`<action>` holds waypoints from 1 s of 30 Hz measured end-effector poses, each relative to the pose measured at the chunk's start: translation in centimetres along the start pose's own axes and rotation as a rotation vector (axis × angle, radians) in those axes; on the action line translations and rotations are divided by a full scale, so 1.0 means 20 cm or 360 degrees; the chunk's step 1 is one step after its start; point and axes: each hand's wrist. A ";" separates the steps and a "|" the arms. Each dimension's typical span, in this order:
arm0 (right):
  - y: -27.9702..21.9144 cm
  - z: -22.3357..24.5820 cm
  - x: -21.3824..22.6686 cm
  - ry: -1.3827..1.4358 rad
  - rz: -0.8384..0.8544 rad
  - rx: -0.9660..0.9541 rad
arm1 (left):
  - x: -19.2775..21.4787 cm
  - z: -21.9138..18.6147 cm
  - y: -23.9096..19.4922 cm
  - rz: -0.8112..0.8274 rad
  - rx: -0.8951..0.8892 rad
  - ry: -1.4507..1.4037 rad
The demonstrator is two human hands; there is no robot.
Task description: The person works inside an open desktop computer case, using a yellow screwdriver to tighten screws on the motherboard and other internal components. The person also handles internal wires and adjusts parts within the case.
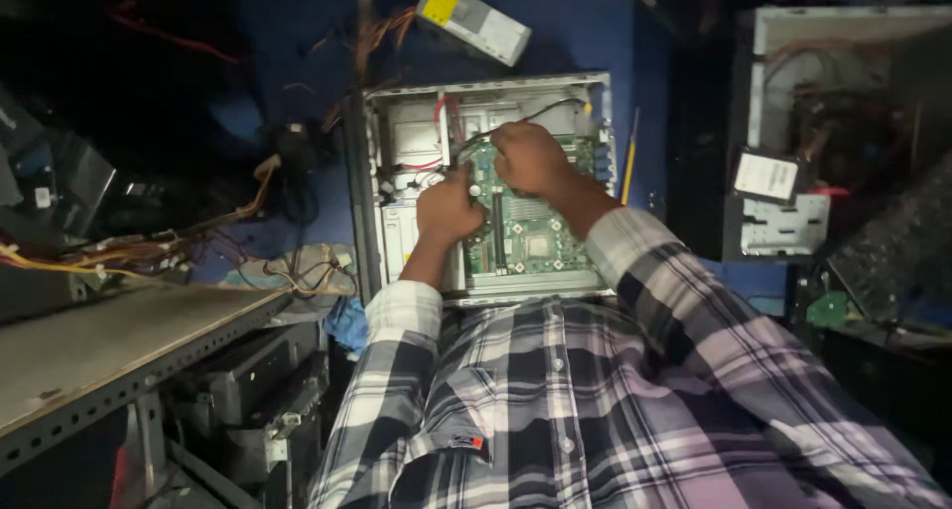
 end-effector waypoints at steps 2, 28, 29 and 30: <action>0.06 -0.05 -0.11 -0.0050 0.0182 -0.0116 | 0.02 0.00 0.00 0.0045 0.0002 0.0031; 0.14 -0.18 -0.52 0.0819 0.0251 -0.0566 | 0.11 -0.03 -0.03 0.0108 -0.0208 0.0069; 0.15 -0.21 -0.55 0.0889 0.0217 -0.0507 | 0.11 -0.03 -0.04 0.0128 -0.0206 0.0092; 0.16 -0.25 -0.58 0.0955 0.0179 -0.0443 | 0.11 -0.03 -0.03 0.0142 -0.0205 0.0115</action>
Point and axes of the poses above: each hand's wrist, its own y-axis towards the middle knuckle, its own x-axis out of the back of the hand, z = x × y, and after that the axes turned 5 degrees about x, right-handed
